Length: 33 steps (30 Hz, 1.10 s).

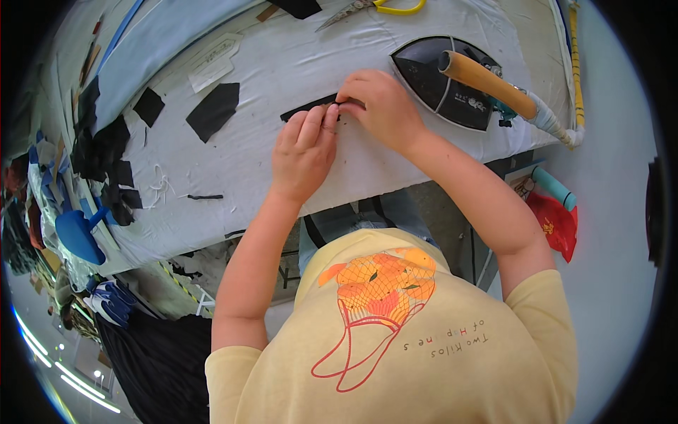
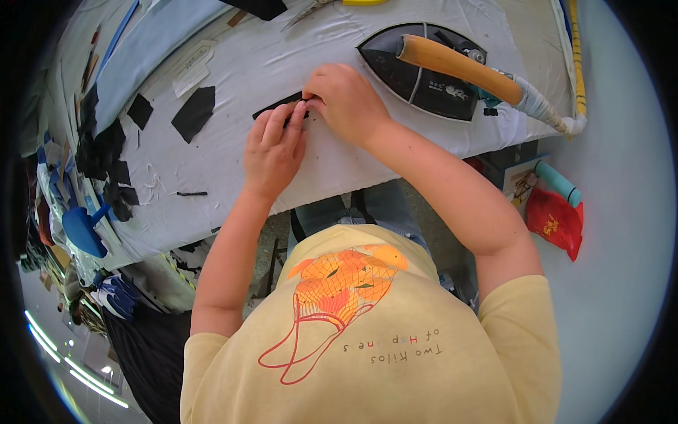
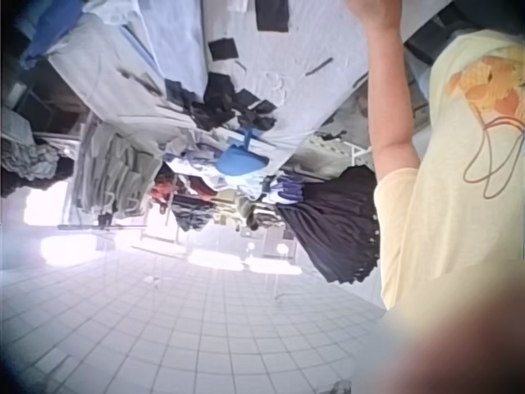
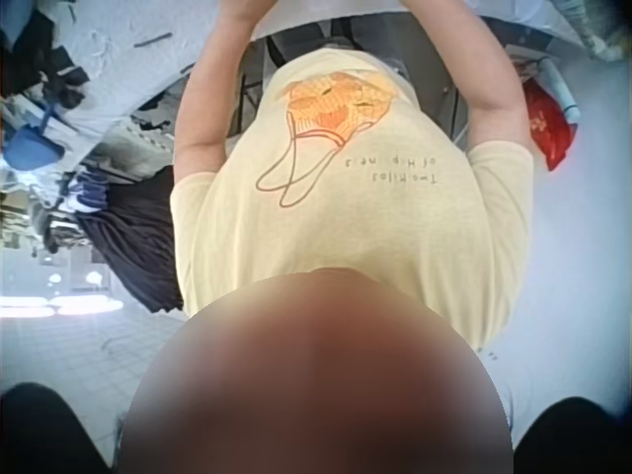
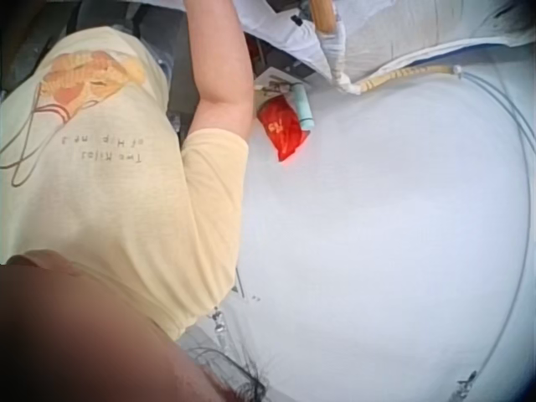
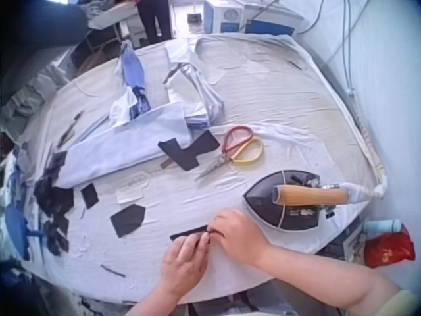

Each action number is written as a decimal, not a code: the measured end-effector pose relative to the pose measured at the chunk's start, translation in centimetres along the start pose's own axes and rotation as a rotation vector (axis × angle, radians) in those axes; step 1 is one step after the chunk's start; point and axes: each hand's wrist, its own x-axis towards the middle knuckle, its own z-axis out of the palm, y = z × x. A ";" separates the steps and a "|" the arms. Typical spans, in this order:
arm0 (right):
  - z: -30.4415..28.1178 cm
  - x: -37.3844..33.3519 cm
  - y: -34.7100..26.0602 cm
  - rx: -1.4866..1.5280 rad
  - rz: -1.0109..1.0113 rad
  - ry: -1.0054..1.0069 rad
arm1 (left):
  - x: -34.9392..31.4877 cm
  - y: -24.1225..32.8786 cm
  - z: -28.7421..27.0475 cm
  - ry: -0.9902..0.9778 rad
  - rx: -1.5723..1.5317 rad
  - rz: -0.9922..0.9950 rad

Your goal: Ironing and trimming small pieces of fabric using a template and scissors.

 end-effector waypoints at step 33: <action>-13.6 -2.4 -1.2 -0.531 -0.037 -0.357 | 3.2 -3.3 -1.9 -0.304 -0.310 -0.045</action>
